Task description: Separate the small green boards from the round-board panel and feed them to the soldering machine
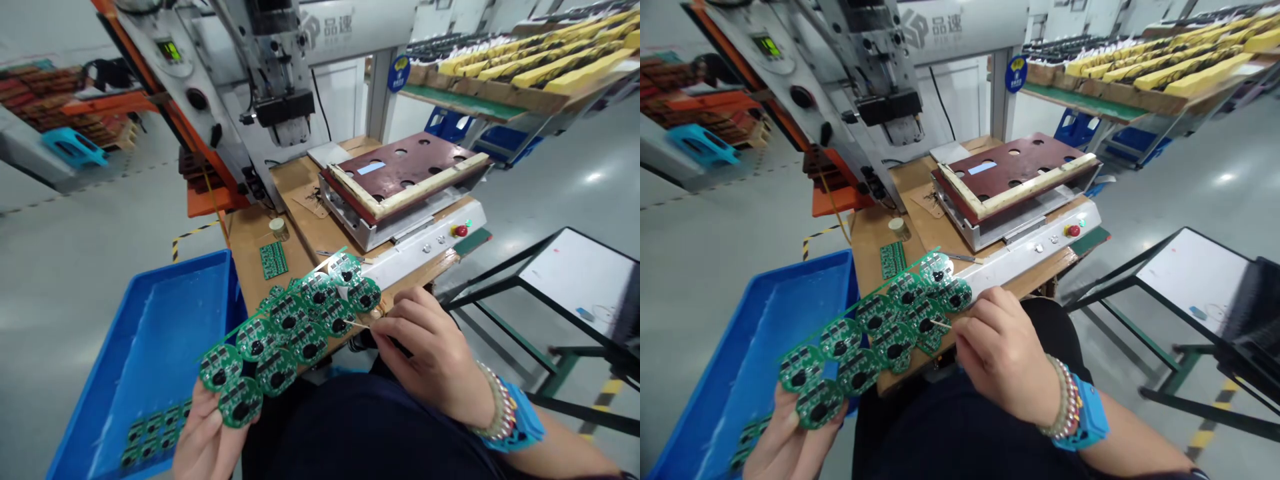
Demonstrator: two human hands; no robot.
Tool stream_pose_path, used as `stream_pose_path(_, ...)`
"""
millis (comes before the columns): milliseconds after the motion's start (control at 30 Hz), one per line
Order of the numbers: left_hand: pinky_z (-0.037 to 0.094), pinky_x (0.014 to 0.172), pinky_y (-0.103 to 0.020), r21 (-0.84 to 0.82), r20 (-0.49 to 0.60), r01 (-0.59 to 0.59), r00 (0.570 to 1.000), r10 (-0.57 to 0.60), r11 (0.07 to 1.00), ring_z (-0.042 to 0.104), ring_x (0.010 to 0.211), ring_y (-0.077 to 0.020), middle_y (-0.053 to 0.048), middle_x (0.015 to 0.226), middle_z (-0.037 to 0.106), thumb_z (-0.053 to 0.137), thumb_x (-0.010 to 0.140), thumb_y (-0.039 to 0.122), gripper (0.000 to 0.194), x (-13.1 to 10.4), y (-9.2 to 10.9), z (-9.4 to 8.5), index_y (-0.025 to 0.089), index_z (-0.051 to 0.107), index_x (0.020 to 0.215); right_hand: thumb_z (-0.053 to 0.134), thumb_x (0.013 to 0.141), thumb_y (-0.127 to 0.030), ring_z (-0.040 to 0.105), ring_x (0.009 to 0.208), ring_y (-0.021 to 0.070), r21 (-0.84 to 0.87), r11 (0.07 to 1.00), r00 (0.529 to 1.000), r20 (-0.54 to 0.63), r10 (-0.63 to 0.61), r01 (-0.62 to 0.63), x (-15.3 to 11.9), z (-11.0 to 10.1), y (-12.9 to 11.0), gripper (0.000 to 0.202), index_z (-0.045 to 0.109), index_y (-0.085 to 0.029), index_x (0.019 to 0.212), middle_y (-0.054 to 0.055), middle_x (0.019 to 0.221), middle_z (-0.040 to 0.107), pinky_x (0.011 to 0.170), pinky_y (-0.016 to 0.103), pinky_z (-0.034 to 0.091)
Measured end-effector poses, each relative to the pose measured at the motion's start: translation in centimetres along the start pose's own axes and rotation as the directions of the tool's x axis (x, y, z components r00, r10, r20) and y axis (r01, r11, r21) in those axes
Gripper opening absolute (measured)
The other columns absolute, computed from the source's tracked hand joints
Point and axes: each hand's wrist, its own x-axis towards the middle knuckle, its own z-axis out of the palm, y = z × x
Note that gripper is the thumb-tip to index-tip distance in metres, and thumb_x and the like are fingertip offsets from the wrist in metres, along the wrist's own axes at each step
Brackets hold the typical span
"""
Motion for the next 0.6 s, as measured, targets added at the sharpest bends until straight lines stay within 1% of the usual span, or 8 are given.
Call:
stream_pose_path(100,0.055,0.039,-0.033,0.043,-0.048,0.035,0.998,-0.033,0.998,0.062,0.045,-0.0212,-0.001,0.065,0.072,0.079,0.047,0.030,0.043,0.0,0.1,0.2,0.030,0.071,0.089,0.056,0.076,-0.006,0.042,0.071,0.0153,-0.006,1.000,1.000,-0.009,-0.002,0.001,-0.1,-0.2,0.0,0.009,0.060,-0.014,0.079,0.004,0.068,0.052,0.062,0.031,0.038)
stream_pose_path(200,0.054,0.039,-0.032,0.043,-0.072,0.043,0.997,-0.039,0.998,0.062,0.045,-0.0210,0.000,0.066,0.072,0.080,0.045,0.030,0.045,0.0,0.2,0.6,0.029,0.070,0.089,0.056,0.076,-0.005,0.041,0.071,0.0150,-0.006,1.000,1.000,-0.015,-0.004,0.004,-0.1,-0.2,0.0,0.009,0.060,-0.013,0.078,0.004,0.067,0.052,0.062,0.031,0.037)
stream_pose_path(400,0.054,0.040,-0.030,0.011,-0.073,0.045,0.996,-0.044,0.999,0.063,0.049,-0.0197,0.001,0.071,0.073,0.079,0.046,0.028,0.049,-0.2,0.5,1.1,0.032,0.069,0.093,0.055,0.077,-0.005,0.041,0.072,0.0152,0.000,1.000,1.000,0.001,-0.003,0.003,-0.2,-0.3,-0.1,0.010,0.060,-0.013,0.079,0.004,0.068,0.052,0.063,0.031,0.038)
stream_pose_path(600,0.055,0.043,-0.030,0.011,-0.060,0.046,0.997,-0.045,0.999,0.064,0.052,-0.0201,0.001,0.074,0.073,0.077,0.049,0.025,0.046,0.0,0.3,0.5,0.030,0.068,0.094,0.054,0.077,-0.007,0.042,0.072,0.0155,0.021,1.000,1.000,0.014,0.002,-0.002,-0.1,-0.2,-0.2,0.010,0.061,-0.015,0.079,0.004,0.067,0.053,0.063,0.031,0.039)
